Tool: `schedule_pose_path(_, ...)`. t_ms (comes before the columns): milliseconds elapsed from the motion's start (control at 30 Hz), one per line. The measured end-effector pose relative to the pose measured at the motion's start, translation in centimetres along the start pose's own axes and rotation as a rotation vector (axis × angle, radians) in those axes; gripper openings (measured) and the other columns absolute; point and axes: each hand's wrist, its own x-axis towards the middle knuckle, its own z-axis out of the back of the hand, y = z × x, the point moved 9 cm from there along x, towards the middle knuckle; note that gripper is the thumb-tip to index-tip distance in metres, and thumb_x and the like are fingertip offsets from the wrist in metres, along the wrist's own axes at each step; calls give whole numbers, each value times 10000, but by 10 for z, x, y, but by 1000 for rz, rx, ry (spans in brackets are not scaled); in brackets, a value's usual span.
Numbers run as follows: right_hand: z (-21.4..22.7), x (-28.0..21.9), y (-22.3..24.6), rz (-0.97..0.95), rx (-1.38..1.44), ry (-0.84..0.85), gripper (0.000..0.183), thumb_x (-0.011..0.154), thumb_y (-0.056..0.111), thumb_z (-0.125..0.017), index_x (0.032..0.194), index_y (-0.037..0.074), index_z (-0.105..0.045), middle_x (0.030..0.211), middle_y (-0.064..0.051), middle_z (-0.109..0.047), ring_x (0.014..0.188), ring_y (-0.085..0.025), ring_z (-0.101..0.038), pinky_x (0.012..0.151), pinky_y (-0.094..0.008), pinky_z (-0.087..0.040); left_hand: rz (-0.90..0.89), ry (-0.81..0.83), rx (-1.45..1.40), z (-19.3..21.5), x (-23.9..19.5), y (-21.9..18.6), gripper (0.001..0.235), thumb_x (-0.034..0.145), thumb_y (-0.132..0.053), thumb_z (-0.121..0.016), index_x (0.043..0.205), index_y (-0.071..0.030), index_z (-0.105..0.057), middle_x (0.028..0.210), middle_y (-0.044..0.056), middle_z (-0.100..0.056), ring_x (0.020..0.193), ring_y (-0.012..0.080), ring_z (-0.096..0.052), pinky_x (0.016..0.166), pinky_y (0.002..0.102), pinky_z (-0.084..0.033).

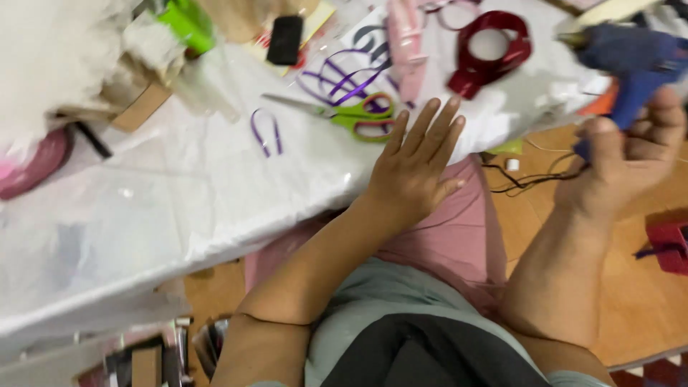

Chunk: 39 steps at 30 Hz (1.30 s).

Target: The person assembles a decorative bow by applying hot glue to a white wrapped item, then attaching and trimming purple ribbon loops. They use a hot glue gun to secure the ribbon and scissors to trim the ends.

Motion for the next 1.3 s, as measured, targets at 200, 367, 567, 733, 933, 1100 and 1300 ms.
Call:
schedule_pose_path(200,-22,-37,-48,-617,560,285,460,904,237,-771,1337,186,-624,1234,103,-626,996,-42,-523,867,-185,-471,296,6,-158,48,-115,95,687,1027,-360,-699,1550,-37,-392,1668,193,-296,1577,405,-315,1284,627,-301)
schedule_pose_path(367,-117,-73,8,-699,617,605,333,916,237,-685,1247,214,-653,1043,83,-521,850,-58,-447,687,-176,-419,603,55,-76,49,-194,164,607,1039,-313,-633,1521,11,-459,1639,195,-333,1542,416,-266,1262,613,-220)
schedule_pose_path(567,-177,-111,28,-635,306,720,379,817,189,-756,1096,-1,-583,949,-140,-536,747,-178,-532,672,-292,-483,514,-36,-81,39,-220,156,560,1059,-452,-578,1468,-70,-555,1586,171,-440,1486,369,-417,1218,616,-324)
schedule_pose_path(733,-220,-148,49,-552,-187,1153,249,988,-72,-524,1201,-188,-579,1165,-296,-683,876,-318,-695,694,-326,-588,444,-183,-21,64,-216,158,433,1026,-434,-635,1263,-77,-698,1355,161,-647,1275,340,-591,1121,622,-406)
schedule_pose_path(933,-251,-160,44,-448,-393,1247,154,991,-10,-621,1135,-63,-629,1059,-134,-696,792,-173,-610,699,-274,-565,442,-264,13,67,-209,183,328,953,-333,-692,1219,-143,-714,1160,52,-619,977,266,-569,925,458,-464)
schedule_pose_path(1100,-264,-160,39,-383,-487,1296,80,1015,35,-633,994,-42,-635,1018,-163,-673,925,-225,-633,764,-309,-526,476,-223,51,71,-207,186,355,909,-340,-683,1212,-155,-695,1194,35,-624,1009,230,-553,911,405,-460)
schedule_pose_path(1300,-271,-162,33,-337,-598,1344,114,1022,82,-667,1099,-2,-676,1066,-91,-697,992,-169,-631,886,-297,-524,481,-207,35,67,-209,187,373,933,-370,-664,1235,-155,-702,1279,29,-614,1064,229,-541,929,401,-456)
